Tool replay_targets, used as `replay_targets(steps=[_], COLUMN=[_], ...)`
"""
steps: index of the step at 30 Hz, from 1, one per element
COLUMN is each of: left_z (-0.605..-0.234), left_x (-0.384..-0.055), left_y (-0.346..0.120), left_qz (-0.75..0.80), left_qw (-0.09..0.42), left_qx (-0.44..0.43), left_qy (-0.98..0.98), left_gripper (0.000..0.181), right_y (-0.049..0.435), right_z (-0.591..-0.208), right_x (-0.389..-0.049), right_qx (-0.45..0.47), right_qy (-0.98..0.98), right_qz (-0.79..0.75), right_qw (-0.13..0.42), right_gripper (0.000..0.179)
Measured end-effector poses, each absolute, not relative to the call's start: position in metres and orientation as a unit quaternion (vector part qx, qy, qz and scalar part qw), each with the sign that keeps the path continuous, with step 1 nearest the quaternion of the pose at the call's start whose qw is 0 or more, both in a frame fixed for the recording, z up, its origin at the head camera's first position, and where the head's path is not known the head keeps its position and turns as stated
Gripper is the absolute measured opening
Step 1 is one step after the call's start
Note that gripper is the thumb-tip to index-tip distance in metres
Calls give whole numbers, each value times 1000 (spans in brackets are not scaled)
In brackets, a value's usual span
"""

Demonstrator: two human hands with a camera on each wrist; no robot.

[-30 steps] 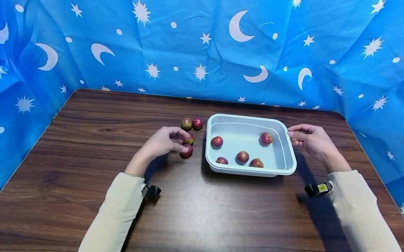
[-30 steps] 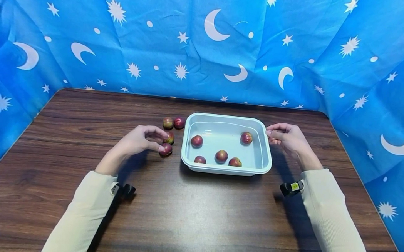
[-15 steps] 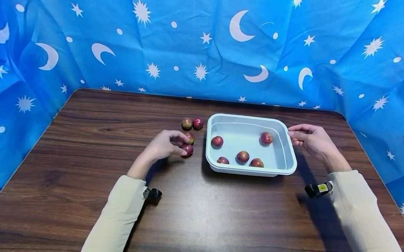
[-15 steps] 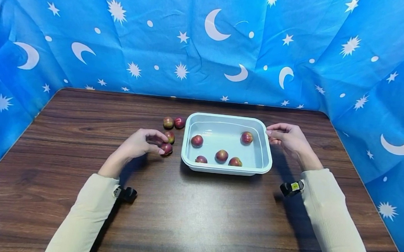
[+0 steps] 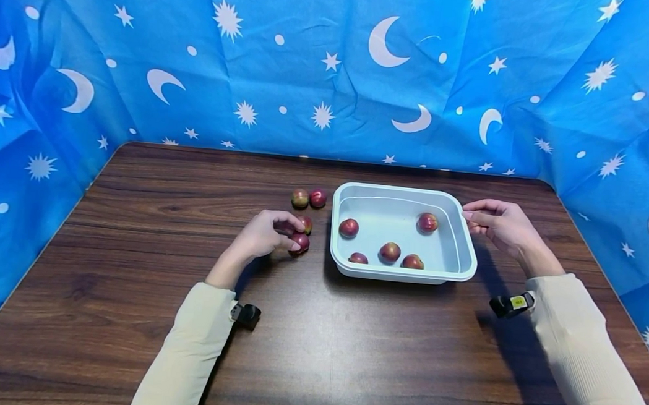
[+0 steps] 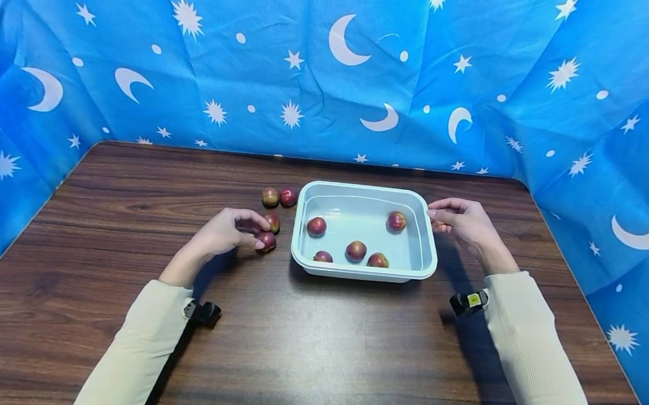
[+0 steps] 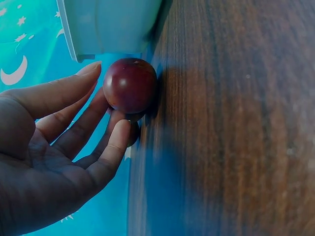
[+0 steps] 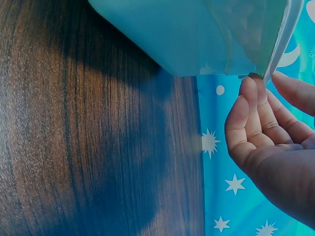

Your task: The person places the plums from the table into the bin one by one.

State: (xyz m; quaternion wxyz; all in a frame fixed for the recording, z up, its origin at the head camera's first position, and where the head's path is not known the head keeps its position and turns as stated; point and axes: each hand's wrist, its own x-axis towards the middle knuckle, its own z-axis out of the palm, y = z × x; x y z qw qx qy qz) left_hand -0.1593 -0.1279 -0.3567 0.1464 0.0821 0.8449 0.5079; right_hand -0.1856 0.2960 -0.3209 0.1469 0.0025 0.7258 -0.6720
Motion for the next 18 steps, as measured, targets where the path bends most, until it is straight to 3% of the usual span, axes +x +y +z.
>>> replay_targets(steps=[18], left_z=[-361], left_x=[-159], left_y=[-128], left_qz=[490], left_qw=[163], left_qx=[62], left_qy=[854], left_gripper=[30], right_y=[297], right_z=[-321], right_x=[-185], right_qx=[17], right_qy=[735], right_qz=[-661], right_qw=[148], right_gripper=[12])
